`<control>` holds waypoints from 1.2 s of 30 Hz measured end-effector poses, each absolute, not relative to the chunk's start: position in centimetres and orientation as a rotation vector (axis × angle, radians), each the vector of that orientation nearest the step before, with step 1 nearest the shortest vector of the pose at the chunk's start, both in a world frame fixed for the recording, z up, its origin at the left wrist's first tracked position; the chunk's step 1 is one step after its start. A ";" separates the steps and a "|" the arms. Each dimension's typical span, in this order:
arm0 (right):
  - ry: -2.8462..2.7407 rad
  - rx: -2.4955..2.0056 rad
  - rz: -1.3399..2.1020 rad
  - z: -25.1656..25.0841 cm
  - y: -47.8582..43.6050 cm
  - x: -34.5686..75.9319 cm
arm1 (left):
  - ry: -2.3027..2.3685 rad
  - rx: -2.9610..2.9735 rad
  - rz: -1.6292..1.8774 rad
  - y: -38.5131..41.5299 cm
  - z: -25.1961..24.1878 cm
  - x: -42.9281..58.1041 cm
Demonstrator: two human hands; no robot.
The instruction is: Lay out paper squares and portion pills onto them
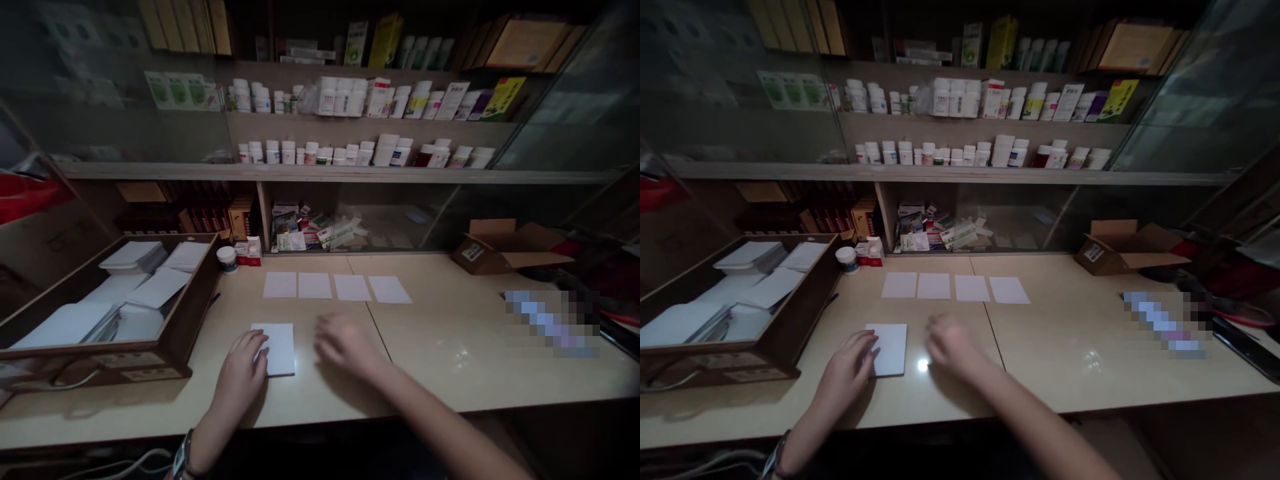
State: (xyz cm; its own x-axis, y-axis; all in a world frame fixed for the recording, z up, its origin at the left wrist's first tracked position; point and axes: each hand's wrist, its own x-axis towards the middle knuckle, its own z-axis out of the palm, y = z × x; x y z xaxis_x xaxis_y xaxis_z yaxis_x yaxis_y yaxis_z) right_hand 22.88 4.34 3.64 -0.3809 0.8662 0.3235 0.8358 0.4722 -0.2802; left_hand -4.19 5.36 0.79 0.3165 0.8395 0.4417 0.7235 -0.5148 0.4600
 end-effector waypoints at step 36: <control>-2.373 -1.432 0.492 4.9 6.0 14.6 | 1.460 2.271 1.081 5.2 1.4 -5.8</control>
